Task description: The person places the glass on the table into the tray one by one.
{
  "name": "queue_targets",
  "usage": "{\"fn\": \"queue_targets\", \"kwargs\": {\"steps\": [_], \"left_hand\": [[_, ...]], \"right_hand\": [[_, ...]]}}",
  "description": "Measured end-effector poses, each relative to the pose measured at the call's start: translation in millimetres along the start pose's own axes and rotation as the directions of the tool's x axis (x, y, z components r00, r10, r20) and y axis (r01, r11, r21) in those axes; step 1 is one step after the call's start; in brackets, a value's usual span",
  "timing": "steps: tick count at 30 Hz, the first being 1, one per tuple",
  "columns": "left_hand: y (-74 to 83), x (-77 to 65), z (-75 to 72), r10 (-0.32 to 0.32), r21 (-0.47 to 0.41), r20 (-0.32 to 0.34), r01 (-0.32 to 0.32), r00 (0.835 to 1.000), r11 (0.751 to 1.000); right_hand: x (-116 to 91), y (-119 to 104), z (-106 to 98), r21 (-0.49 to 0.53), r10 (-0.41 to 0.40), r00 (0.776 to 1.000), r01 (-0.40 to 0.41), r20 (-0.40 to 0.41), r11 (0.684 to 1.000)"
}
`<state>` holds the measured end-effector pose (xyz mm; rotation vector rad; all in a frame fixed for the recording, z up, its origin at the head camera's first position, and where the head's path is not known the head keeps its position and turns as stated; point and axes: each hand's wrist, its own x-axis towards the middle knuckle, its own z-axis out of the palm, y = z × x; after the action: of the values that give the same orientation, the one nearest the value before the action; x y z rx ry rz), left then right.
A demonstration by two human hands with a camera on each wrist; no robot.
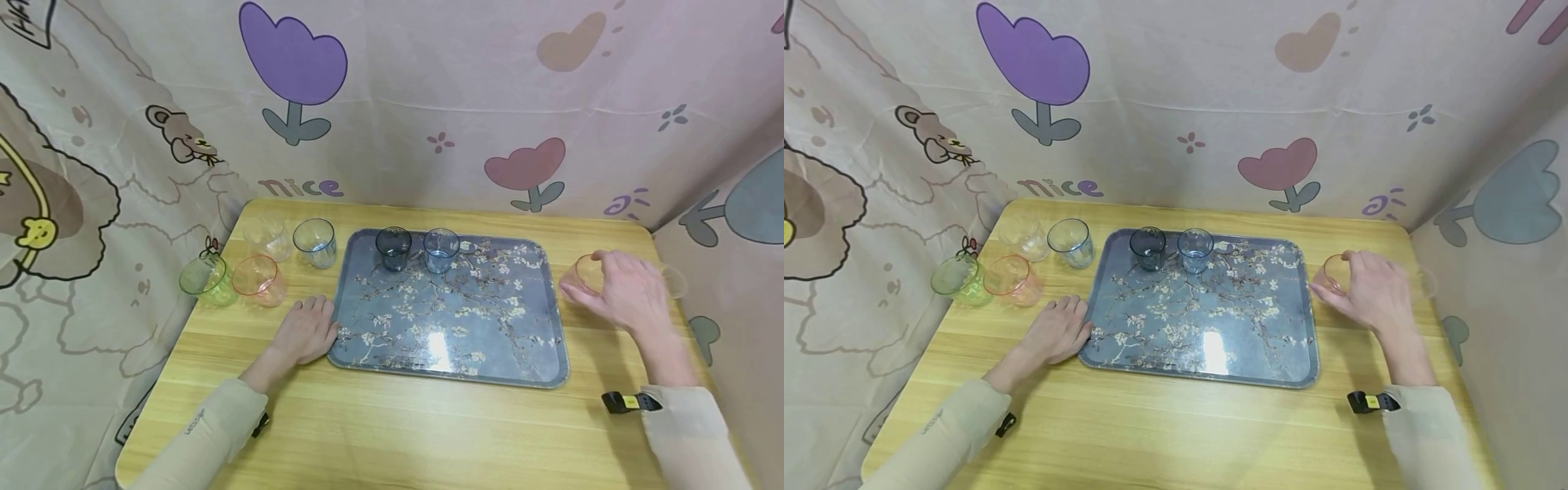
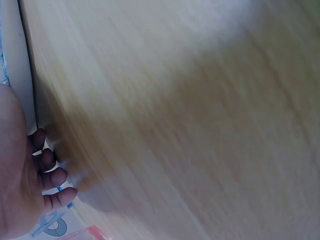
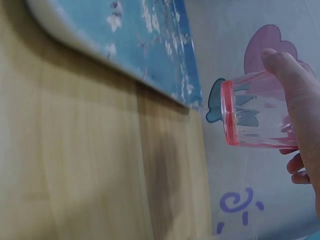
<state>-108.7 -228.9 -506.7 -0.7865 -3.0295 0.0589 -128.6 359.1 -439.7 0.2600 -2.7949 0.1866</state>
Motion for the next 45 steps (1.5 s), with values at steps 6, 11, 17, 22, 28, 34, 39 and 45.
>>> {"fn": "queue_targets", "kwargs": {"steps": [6, 11, 17, 22, 28, 34, 39, 45], "left_hand": [[-0.7, 1.1, 1.8, -0.001, -0.003, -0.004, 0.001, 1.0, 1.0], [-1.0, 1.5, 2.8, -0.003, -0.002, -0.005, 0.003, 1.0, 1.0], [-1.0, 1.6, 2.4, -0.006, -0.007, 0.001, 0.006, 1.0, 1.0], [-0.8, 2.1, 2.7, -0.007, -0.007, 0.004, 0.007, 1.0, 1.0], [-0.8, 2.5, 2.6, -0.009, -0.005, 0.004, 0.009, 1.0, 1.0], [-0.5, 2.5, 1.9, -0.01, -0.003, 0.001, 0.01, 1.0, 1.0], [-0.6, 1.3, 1.5, -0.009, -0.002, -0.003, 0.009, 1.0, 1.0], [-0.5, 0.1, 0.7, -0.005, 0.0, -0.007, 0.005, 1.0, 1.0]], "right_hand": [[13, -11, 2, 0.025, -0.021, 1.0, 0.021, 0.0, 0.999], [25, -20, 4, 0.037, -0.021, 0.999, 0.019, 0.036, 0.999], [35, -30, 7, 0.016, -0.049, 0.996, 0.048, 0.073, 0.999], [42, -38, 12, 0.003, -0.069, 0.995, 0.069, 0.069, 0.998], [50, -46, 21, 0.003, -0.105, 0.993, 0.105, 0.051, 0.994], [61, -55, 28, 0.01, -0.13, 0.989, 0.129, 0.076, 0.992], [70, -65, 33, 0.019, -0.141, 0.986, 0.14, 0.092, 0.99], [80, -78, 37, 0.025, -0.156, 0.979, 0.154, 0.133, 0.988]]}}
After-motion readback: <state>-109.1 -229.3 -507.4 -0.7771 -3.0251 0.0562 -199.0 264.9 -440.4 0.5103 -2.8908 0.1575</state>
